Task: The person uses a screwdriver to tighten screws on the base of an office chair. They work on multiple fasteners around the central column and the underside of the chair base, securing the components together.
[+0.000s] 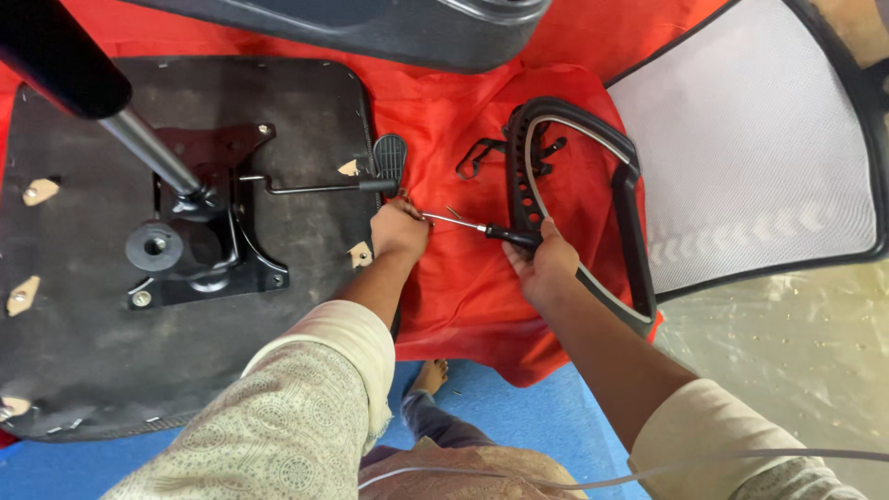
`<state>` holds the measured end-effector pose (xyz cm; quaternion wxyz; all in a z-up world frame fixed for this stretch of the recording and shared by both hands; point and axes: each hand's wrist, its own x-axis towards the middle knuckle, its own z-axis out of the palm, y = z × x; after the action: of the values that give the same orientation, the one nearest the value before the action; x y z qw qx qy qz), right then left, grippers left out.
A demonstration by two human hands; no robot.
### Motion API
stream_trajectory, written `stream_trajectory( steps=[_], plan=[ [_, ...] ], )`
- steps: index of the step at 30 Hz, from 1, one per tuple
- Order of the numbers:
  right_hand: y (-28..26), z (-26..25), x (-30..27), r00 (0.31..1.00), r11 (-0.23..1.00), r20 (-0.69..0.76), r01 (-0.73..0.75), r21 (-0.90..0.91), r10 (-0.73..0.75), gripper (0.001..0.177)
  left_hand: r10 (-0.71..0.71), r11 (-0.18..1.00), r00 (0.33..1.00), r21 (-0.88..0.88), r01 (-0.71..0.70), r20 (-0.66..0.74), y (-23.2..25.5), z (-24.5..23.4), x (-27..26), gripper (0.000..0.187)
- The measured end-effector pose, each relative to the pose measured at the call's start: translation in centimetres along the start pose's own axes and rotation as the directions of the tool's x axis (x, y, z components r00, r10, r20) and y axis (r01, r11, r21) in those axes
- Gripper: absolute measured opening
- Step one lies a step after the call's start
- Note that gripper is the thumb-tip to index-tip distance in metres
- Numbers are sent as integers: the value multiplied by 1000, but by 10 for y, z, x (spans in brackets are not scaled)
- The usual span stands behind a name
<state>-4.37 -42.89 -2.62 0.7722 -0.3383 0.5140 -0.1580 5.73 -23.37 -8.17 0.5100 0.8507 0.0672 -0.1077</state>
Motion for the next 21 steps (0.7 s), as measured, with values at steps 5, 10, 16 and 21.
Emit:
stream_trajectory(
  steps=[5,10,16,21],
  plan=[
    [-10,3,10,999,996,34,13,-92,-10,28,-74,996,997,43,74,-14,4,11,4,10],
    [-18,10,18,998,985,54,44,-170,-35,28,-126,985,992,126,122,26,5,15,3,18],
    [-13,30,19,993,966,113,63,-252,-35,30,-27,1000,996,10,28,-80,0,10,-9,17],
    [-7,52,-2,974,948,212,142,-284,-83,26,113,987,977,-97,-132,-181,4,-23,-39,22]
  ],
)
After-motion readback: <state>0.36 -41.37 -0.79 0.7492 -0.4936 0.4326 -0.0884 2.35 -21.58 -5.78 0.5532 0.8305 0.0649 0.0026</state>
